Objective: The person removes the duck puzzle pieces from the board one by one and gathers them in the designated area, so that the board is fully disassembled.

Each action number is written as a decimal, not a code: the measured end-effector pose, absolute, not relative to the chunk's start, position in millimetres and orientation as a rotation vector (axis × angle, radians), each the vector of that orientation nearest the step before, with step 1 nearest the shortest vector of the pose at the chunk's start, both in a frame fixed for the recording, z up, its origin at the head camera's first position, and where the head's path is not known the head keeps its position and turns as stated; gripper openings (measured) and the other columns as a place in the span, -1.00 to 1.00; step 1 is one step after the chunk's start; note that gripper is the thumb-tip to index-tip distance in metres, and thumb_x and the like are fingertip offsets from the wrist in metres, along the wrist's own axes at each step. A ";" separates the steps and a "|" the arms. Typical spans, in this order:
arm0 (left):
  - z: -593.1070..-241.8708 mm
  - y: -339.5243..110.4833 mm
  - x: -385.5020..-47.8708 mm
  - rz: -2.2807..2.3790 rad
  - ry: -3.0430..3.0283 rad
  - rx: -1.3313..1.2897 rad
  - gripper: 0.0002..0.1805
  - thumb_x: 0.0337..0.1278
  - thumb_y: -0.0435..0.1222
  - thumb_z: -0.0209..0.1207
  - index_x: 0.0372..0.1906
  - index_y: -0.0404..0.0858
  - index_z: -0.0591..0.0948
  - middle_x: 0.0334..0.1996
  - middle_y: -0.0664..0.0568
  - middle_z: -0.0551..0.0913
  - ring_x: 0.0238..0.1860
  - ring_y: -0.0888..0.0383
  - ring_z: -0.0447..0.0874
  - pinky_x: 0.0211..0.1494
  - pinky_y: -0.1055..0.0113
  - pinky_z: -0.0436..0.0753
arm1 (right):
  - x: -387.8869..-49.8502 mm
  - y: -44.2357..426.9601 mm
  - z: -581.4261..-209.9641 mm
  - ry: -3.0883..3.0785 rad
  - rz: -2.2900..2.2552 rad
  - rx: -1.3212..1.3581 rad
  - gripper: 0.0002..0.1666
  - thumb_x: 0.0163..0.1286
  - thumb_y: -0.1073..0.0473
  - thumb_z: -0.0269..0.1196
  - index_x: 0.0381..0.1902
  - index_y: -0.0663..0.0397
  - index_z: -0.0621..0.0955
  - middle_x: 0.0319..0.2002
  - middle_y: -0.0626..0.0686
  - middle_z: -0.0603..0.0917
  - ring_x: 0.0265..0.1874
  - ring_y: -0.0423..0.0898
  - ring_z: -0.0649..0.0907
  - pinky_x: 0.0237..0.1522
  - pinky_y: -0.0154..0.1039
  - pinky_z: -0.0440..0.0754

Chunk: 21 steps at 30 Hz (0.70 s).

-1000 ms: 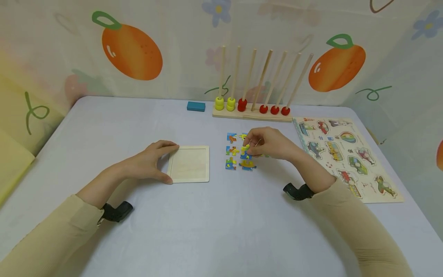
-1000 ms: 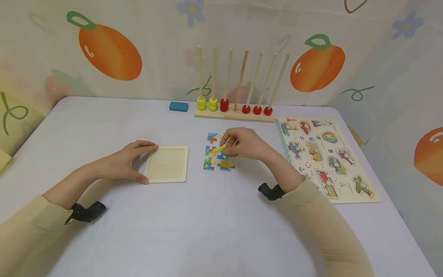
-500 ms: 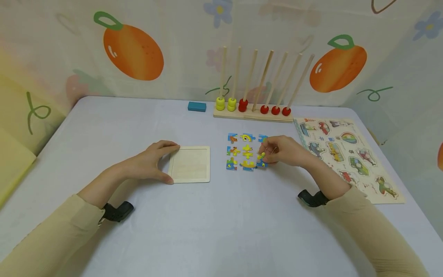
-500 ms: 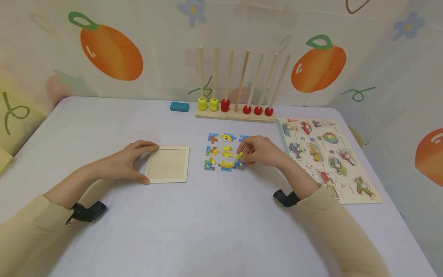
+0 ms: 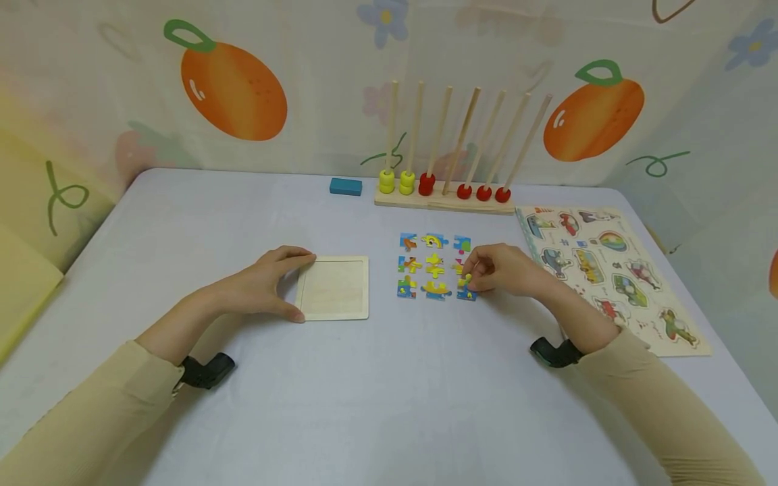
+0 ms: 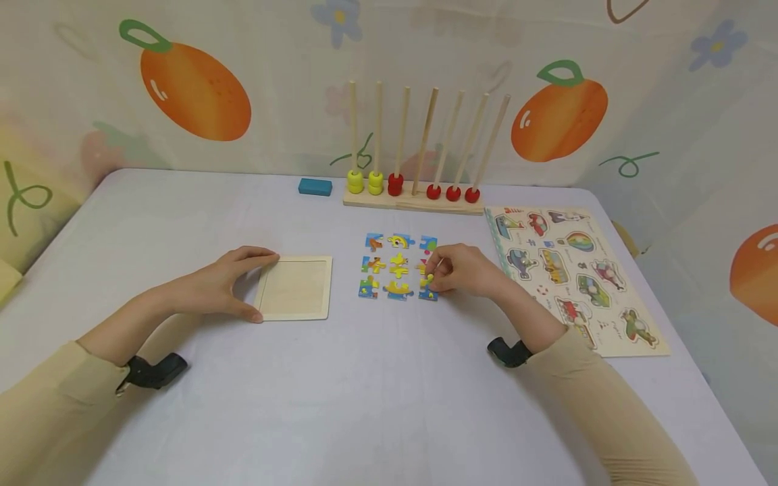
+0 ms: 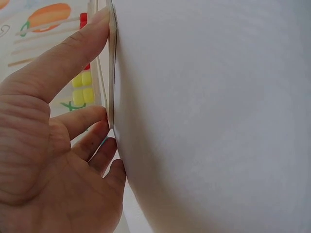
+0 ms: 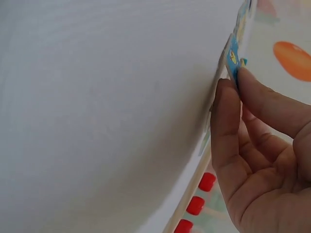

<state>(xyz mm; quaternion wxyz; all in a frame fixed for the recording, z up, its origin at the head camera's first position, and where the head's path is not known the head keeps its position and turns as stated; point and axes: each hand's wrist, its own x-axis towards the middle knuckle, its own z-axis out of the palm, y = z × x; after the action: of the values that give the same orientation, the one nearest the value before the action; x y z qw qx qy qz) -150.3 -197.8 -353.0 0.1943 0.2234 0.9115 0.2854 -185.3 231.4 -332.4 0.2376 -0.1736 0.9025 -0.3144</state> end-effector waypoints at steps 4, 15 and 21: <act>-352.8 -198.1 -150.2 0.795 2.558 0.619 0.12 -0.16 0.01 0.50 0.51 -0.29 0.20 0.50 -0.19 0.10 0.49 -0.20 0.04 0.48 -0.27 0.21 | -185.4 230.7 -334.9 2.508 -0.830 -0.458 -0.76 0.25 0.25 0.37 -0.14 0.22 0.64 -0.41 0.05 0.66 -0.43 -0.15 0.56 -0.37 -0.39 0.55; -352.1 -200.2 -151.8 0.789 2.566 0.639 0.13 -0.17 0.00 0.51 0.50 -0.31 0.21 0.49 -0.21 0.12 0.48 -0.22 0.06 0.47 -0.28 0.22 | -185.9 225.4 -337.0 2.594 -0.766 -0.475 -0.75 0.21 0.24 0.41 -0.16 0.19 0.69 -0.33 0.08 0.72 -0.37 -0.14 0.60 -0.29 -0.36 0.53; -353.2 -201.2 -151.5 0.815 2.552 0.635 0.13 -0.18 -0.04 0.52 0.50 -0.33 0.20 0.48 -0.24 0.12 0.48 -0.24 0.06 0.47 -0.29 0.20 | -185.1 224.2 -336.9 2.597 -0.795 -0.497 -0.74 0.19 0.26 0.42 -0.15 0.19 0.68 -0.35 0.08 0.70 -0.38 -0.13 0.59 -0.32 -0.37 0.53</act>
<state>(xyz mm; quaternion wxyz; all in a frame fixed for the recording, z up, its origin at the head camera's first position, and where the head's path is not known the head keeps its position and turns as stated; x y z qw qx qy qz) -151.5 -201.2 -353.2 0.1931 0.2262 0.9095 0.2905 -185.1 224.2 -336.9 0.1893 -0.1766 0.9235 -0.2829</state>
